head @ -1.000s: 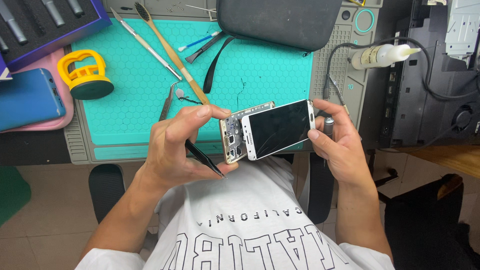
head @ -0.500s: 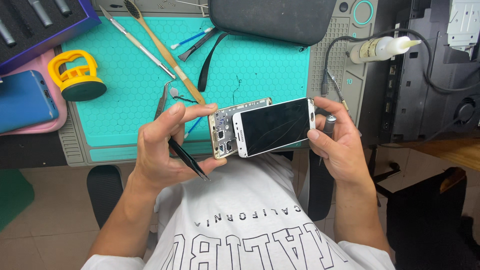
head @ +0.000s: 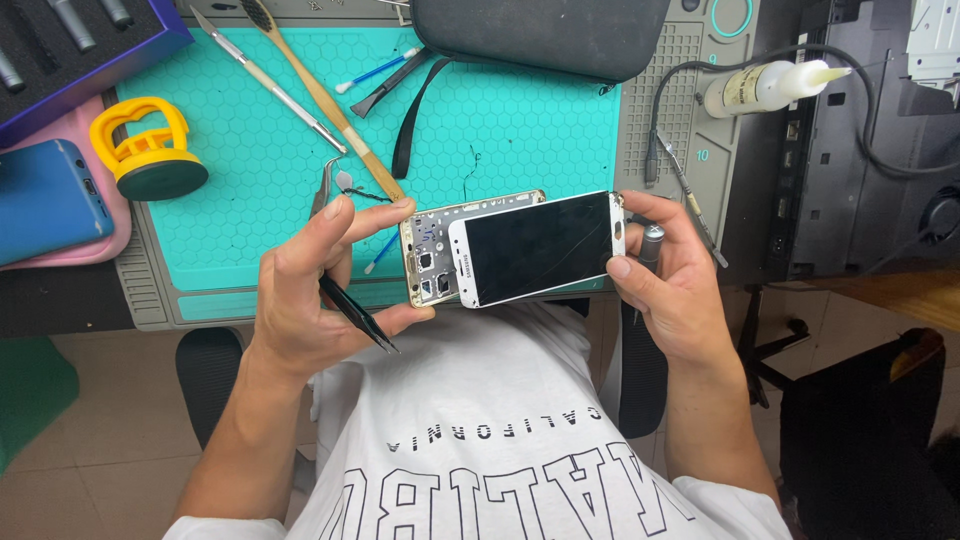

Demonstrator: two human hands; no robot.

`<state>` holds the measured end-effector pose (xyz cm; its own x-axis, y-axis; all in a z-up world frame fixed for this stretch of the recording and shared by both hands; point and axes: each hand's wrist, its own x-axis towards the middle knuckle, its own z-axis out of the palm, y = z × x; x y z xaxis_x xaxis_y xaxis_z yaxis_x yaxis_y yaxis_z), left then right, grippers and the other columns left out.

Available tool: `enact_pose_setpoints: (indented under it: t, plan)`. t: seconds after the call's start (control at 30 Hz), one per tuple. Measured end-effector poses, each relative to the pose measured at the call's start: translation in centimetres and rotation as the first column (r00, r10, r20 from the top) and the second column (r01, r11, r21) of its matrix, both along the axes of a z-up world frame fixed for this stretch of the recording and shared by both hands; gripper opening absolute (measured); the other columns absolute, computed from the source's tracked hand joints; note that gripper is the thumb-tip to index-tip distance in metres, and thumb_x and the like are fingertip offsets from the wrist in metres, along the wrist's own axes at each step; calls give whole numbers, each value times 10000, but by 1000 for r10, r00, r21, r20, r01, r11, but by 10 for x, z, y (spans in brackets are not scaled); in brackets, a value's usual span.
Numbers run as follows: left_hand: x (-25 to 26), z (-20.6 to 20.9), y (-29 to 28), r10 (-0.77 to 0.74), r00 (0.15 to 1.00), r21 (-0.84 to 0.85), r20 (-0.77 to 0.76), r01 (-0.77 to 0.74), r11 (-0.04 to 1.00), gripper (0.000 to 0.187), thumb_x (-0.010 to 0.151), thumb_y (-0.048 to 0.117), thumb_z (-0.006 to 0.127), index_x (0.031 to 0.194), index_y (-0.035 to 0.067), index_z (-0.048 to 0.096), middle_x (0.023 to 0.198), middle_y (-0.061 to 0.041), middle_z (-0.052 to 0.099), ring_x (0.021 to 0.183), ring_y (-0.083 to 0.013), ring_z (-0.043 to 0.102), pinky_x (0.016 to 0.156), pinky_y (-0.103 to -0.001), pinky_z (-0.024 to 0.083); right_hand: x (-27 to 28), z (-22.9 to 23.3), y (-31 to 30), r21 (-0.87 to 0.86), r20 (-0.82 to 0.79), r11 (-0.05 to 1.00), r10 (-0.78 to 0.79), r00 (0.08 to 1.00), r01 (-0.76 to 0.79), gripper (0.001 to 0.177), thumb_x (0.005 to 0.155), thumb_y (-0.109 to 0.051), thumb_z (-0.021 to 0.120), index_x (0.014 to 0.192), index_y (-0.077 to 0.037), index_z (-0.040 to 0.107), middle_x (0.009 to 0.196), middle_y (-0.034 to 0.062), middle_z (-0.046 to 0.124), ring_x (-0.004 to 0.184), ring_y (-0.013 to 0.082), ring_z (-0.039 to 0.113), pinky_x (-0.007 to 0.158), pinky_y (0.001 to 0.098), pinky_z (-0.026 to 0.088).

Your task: The person disassembles a white smartphone on a workbench, using tweezers and a screwdriver to remove internal components and screws. They carefully separate the screen from the body and manipulate small parts on a green mat.

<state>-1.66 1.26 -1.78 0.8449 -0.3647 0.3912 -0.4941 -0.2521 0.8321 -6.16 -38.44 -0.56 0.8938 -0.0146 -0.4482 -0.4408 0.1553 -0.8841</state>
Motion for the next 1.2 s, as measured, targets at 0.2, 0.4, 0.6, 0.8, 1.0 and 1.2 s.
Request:
enact_pose_setpoints:
  t: [0.2, 0.4, 0.6, 0.8, 1.0, 1.2]
  plan:
    - [2, -2, 1, -7, 1000, 11, 3, 7, 1000, 1059, 1026, 379, 1019, 1777, 126, 315, 1581, -282, 784, 635, -104, 316, 682, -231, 409, -1, -3, -1, 4, 5, 1000, -2, 1000, 2, 684, 994, -147, 833, 1622, -122, 563, 1029, -33, 566, 698, 37, 423, 521, 176, 308]
    - [3, -1, 1, 18, 1000, 95, -5, -17, 995, 1023, 1034, 444, 1004, 1752, 112, 355, 1585, -205, 805, 640, -115, 294, 626, -248, 356, 0, -1, -2, -12, 26, 1000, 16, 1000, -16, 673, 1012, -147, 821, 1629, -111, 554, 1018, -26, 544, 661, 36, 393, 502, 169, 320]
    - [12, 16, -6, 26, 997, 323, -66, -3, 946, 962, 1101, 456, 944, 1775, 127, 341, 1626, -14, 802, 664, -170, 443, 676, -295, 485, 3, 1, 0, -115, 112, 993, 15, 994, -2, 679, 1018, -181, 824, 1638, -97, 560, 997, -26, 606, 722, 39, 457, 551, 172, 357]
    - [19, 13, -18, 9, 1000, 538, 5, -10, 843, 1043, 1019, 394, 1030, 1799, 200, 365, 1634, 64, 808, 1351, -180, 843, 632, -394, 569, 5, 8, 4, -359, 223, 933, 116, 968, -29, 616, 1067, -232, 808, 1617, -82, 574, 1036, -39, 636, 1020, 97, 570, 958, 266, 487]
    - [24, 17, -22, -4, 1000, 583, -15, 12, 812, 1146, 858, 396, 1117, 1767, 201, 447, 1671, -4, 762, 1317, -222, 830, 630, -438, 565, 4, 11, 10, -401, 318, 915, 99, 943, 39, 551, 1050, -192, 837, 1541, -65, 622, 1063, 9, 652, 1029, 96, 601, 936, 247, 500]
    - [27, 32, -41, 7, 999, 369, -54, 13, 930, 1144, 910, 550, 1107, 1762, 211, 423, 1547, 13, 810, 1353, -207, 800, 743, -394, 607, 8, 40, 37, -523, 373, 852, 196, 907, 31, 494, 1066, -203, 853, 1489, -78, 633, 1096, 54, 647, 772, 56, 504, 653, 199, 402]
